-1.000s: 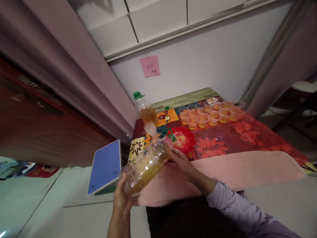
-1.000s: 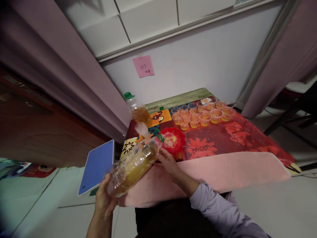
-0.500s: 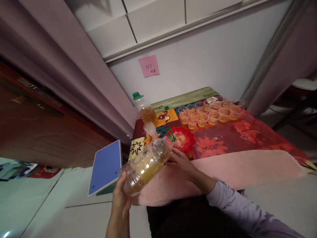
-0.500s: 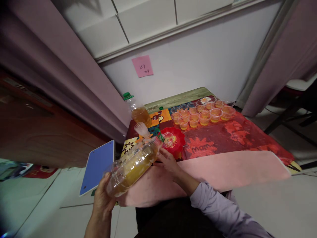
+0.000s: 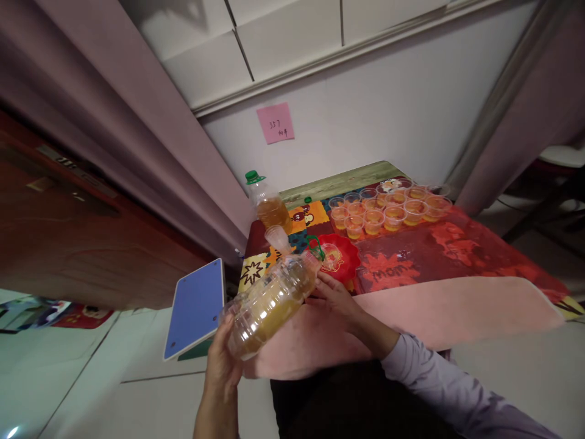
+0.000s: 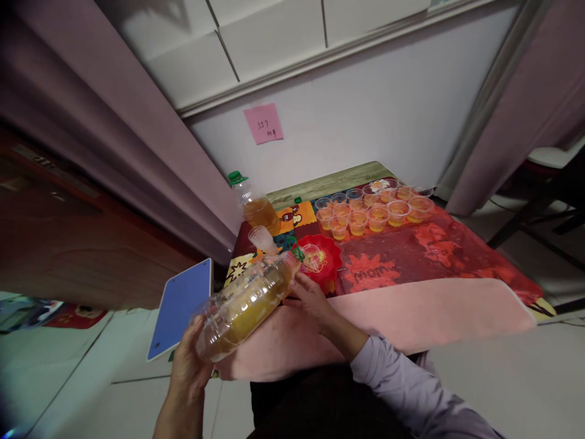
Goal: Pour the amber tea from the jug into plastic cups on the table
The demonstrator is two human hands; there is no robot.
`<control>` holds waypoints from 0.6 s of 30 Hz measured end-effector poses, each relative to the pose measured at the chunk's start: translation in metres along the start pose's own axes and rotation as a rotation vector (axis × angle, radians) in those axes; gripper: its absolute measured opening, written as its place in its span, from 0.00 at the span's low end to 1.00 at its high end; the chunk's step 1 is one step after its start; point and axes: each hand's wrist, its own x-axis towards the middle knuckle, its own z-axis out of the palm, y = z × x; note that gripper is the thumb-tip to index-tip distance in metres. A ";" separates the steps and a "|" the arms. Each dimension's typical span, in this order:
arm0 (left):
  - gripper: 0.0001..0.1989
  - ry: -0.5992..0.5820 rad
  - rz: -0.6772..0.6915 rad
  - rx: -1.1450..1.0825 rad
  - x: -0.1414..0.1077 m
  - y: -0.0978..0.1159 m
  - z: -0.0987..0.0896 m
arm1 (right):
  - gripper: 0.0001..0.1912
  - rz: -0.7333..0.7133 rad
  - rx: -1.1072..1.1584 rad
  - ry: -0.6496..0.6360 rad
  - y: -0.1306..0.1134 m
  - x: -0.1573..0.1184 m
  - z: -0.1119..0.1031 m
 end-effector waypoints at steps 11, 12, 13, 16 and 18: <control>0.27 0.015 0.008 -0.008 -0.006 0.005 0.007 | 0.28 0.002 0.006 0.001 0.000 0.001 -0.001; 0.26 0.016 0.010 -0.008 -0.006 0.005 0.008 | 0.28 0.000 0.006 0.001 0.001 0.001 -0.002; 0.26 0.015 0.008 -0.008 -0.007 0.005 0.008 | 0.28 -0.003 0.007 0.000 0.001 0.001 -0.002; 0.27 0.007 -0.008 -0.015 -0.009 0.006 0.010 | 0.28 -0.006 0.007 -0.002 0.002 0.002 -0.003; 0.27 0.004 -0.010 -0.020 -0.010 0.007 0.011 | 0.28 -0.004 0.006 0.004 0.002 0.001 -0.003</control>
